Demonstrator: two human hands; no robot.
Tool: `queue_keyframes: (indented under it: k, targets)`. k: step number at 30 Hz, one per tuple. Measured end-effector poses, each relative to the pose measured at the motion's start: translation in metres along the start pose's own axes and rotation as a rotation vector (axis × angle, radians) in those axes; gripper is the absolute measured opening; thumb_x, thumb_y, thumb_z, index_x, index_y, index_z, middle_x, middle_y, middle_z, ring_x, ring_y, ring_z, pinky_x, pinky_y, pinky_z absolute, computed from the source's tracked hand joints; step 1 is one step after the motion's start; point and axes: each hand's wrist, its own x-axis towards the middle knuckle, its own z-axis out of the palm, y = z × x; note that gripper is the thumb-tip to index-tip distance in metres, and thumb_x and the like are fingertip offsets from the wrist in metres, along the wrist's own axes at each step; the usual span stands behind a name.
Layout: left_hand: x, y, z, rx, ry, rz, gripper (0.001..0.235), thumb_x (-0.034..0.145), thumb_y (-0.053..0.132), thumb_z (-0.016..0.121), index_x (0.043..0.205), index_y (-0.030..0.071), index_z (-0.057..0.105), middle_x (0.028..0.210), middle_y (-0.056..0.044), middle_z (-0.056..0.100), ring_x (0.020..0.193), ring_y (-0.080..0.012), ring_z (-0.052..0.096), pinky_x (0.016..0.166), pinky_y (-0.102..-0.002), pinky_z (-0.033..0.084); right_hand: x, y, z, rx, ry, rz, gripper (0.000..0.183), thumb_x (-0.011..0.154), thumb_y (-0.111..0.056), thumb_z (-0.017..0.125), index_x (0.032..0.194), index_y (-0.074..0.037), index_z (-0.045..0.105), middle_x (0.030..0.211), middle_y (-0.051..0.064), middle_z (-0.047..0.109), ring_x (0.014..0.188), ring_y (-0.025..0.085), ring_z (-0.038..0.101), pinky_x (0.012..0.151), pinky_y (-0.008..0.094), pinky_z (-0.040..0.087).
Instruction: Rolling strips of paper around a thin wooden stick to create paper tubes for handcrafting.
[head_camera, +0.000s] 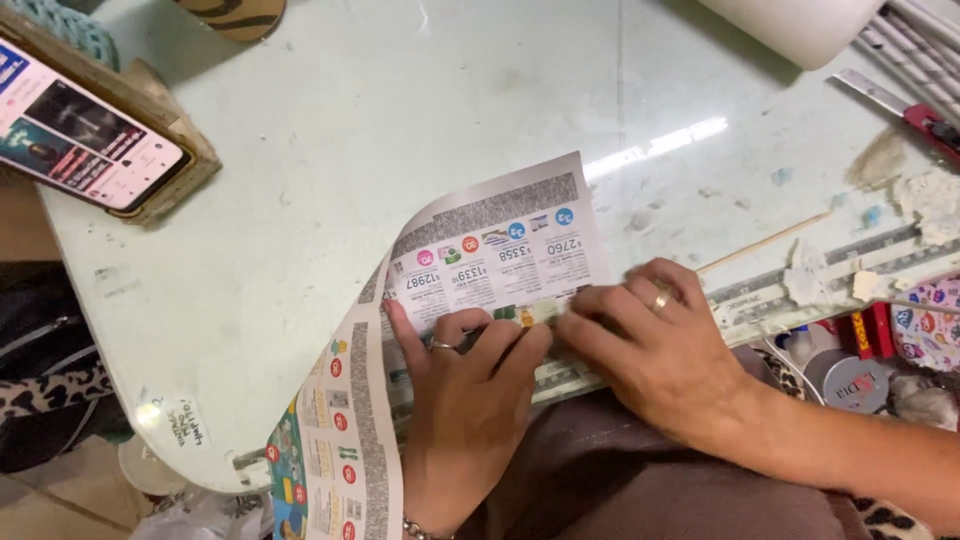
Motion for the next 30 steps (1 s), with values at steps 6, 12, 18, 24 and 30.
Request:
queue_keyframes:
  k: [6, 12, 18, 24, 30]
  targets:
    - [-0.001, -0.002, -0.003, -0.072, -0.028, -0.030, 0.022, 0.076, 0.006, 0.063, 0.094, 0.019, 0.061, 0.082, 0.010, 0.054, 0.084, -0.0249, 0.051, 0.091, -0.078, 0.013, -0.005, -0.009, -0.002, -0.100, -0.025, -0.072, 0.012, 0.086, -0.008, 0.052, 0.094, -0.012, 0.061, 0.098, 0.003, 0.059, 0.083, 0.019, 0.055, 0.088, 0.043, 0.036]
    - [-0.002, -0.003, -0.003, -0.100, -0.031, -0.018, 0.020, 0.079, 0.007, 0.059, 0.095, 0.019, 0.059, 0.078, 0.009, 0.052, 0.084, -0.0245, 0.052, 0.095, -0.073, 0.008, -0.004, -0.012, -0.003, -0.109, -0.057, -0.067, 0.016, 0.090, -0.008, 0.049, 0.103, -0.004, 0.057, 0.099, 0.010, 0.057, 0.081, 0.023, 0.054, 0.087, 0.043, 0.040]
    - [-0.001, -0.002, -0.005, -0.052, -0.043, -0.010, 0.023, 0.077, 0.008, 0.063, 0.096, 0.019, 0.059, 0.082, 0.005, 0.050, 0.078, -0.0254, 0.051, 0.091, -0.076, 0.017, 0.001, -0.014, -0.002, -0.154, -0.069, -0.067, 0.019, 0.086, 0.000, 0.045, 0.101, -0.005, 0.057, 0.096, 0.009, 0.056, 0.073, 0.023, 0.052, 0.083, 0.038, 0.041]
    - [-0.001, -0.003, -0.007, 0.083, -0.009, -0.092, 0.027, 0.076, 0.026, 0.071, 0.097, 0.021, 0.055, 0.110, 0.000, 0.048, 0.117, -0.0277, 0.042, 0.077, -0.044, 0.039, 0.007, -0.012, -0.002, -0.081, -0.157, 0.034, 0.017, 0.085, -0.003, 0.051, 0.099, -0.011, 0.057, 0.094, 0.005, 0.055, 0.075, 0.023, 0.052, 0.079, 0.037, 0.034]
    - [-0.003, -0.005, -0.003, 0.230, -0.278, -0.241, 0.048, 0.088, 0.042, 0.038, 0.135, 0.033, 0.037, 0.146, -0.003, 0.024, 0.131, -0.0417, 0.019, 0.076, -0.058, 0.038, 0.013, -0.004, -0.002, 0.123, -0.200, 0.103, 0.005, 0.087, -0.016, 0.059, 0.091, -0.016, 0.057, 0.086, -0.001, 0.053, 0.076, 0.017, 0.052, 0.076, 0.033, 0.030]
